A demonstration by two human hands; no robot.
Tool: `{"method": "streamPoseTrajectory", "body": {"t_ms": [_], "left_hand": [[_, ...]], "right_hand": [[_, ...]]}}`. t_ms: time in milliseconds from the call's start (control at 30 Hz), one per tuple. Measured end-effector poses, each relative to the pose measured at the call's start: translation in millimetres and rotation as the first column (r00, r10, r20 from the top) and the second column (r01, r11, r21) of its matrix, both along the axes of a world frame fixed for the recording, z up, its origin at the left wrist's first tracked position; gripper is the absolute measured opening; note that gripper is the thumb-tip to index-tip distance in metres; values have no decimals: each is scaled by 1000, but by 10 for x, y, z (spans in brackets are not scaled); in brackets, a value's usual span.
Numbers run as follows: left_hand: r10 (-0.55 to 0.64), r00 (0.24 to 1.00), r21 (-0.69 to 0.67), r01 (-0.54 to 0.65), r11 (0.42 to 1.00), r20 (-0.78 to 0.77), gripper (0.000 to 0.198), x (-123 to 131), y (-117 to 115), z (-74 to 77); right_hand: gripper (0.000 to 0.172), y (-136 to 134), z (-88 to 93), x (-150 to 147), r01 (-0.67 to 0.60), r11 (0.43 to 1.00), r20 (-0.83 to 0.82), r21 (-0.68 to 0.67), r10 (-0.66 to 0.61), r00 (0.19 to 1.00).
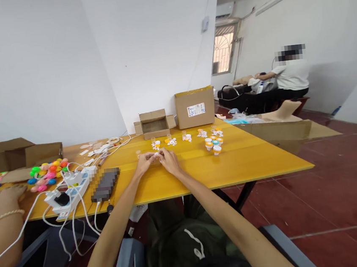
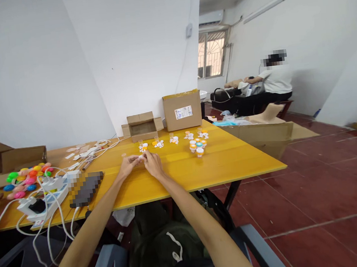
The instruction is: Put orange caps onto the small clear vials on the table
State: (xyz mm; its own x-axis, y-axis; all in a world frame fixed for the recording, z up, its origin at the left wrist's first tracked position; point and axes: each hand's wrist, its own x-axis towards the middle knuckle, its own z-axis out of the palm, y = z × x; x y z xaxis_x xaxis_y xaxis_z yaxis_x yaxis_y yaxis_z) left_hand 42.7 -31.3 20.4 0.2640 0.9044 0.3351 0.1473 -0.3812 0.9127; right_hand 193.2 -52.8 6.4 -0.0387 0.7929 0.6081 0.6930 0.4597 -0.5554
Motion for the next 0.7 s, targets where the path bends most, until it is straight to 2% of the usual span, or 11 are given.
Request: {"method": "streamPoseTrajectory", "body": {"t_ms": [433,700], "left_hand": [[4,1000,16,-4,1000,3,30,15,27,-55],[13,1000,9,-13,1000,9,29,58,-6,-22]], "right_hand": [[9,-33,25,10,38,999,61,15,-39,997],[8,-55,46,10,33,999,62,13,-34,998]]}}
